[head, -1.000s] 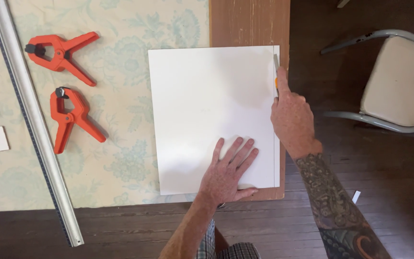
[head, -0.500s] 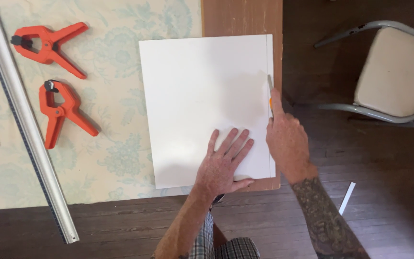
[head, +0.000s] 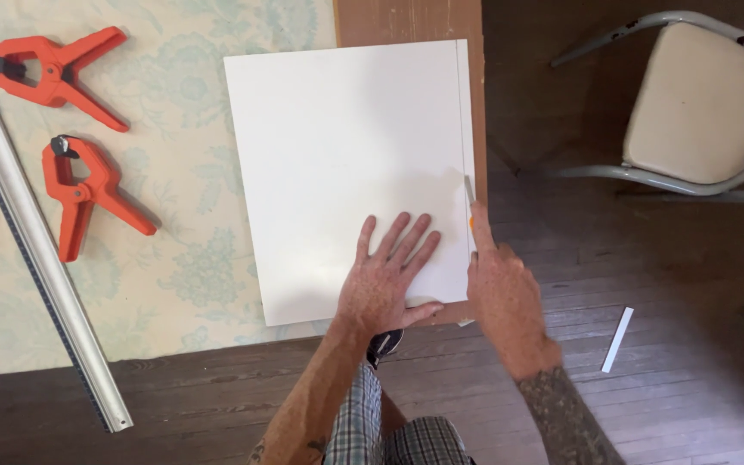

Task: Cutting a white board using a utility knife and a metal straight edge as a guide.

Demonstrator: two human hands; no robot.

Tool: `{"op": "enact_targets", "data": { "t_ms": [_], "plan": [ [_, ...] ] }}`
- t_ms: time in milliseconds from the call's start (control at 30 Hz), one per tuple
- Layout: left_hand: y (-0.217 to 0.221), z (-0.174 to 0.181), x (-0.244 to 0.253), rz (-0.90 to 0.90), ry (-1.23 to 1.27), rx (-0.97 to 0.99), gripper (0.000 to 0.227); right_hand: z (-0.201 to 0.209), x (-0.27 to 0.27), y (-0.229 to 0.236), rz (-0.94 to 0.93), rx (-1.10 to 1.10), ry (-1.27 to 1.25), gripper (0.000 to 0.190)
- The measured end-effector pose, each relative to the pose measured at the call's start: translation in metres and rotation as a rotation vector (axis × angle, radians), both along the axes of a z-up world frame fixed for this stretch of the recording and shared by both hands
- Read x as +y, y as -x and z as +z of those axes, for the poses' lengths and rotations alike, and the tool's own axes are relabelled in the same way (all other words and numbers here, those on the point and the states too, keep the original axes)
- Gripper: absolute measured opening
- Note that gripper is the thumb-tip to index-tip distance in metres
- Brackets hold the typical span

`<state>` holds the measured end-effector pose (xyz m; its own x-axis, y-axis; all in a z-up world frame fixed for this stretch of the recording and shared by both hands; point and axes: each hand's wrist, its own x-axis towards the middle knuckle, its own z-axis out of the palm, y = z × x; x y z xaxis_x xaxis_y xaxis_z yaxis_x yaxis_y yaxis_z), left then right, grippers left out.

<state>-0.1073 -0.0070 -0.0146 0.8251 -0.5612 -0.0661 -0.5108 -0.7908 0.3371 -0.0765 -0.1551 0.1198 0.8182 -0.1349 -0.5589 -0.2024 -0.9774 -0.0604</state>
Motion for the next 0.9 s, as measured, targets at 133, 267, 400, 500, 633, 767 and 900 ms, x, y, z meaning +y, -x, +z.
{"op": "enact_targets", "data": {
  "t_ms": [133,267,400,500,633,767,900],
  "plan": [
    [-0.005,0.0,0.001,-0.009,-0.04,0.03,0.103,-0.002,-0.002,0.011,0.031,0.052,0.045,0.07],
    [-0.007,0.002,0.003,-0.019,-0.06,0.029,0.102,-0.011,-0.009,0.032,0.068,0.044,0.096,0.071],
    [-0.003,0.001,0.005,-0.047,-0.086,-0.147,0.103,-0.018,-0.018,0.054,0.025,0.076,0.032,0.08],
    [-0.005,0.0,0.004,-0.05,-0.088,-0.153,0.105,-0.014,-0.019,0.064,-0.031,0.17,0.023,0.081],
    [-0.004,-0.001,0.004,-0.054,-0.064,-0.128,0.105,-0.011,-0.021,0.096,-0.082,0.271,0.054,0.078],
    [-0.004,-0.001,0.005,-0.059,-0.063,-0.126,0.103,-0.018,-0.033,0.131,-0.047,0.304,0.071,0.087],
    [-0.005,-0.002,0.004,-0.066,-0.075,-0.143,0.104,-0.026,-0.037,0.148,-0.044,0.328,0.1,0.087]
  ]
}}
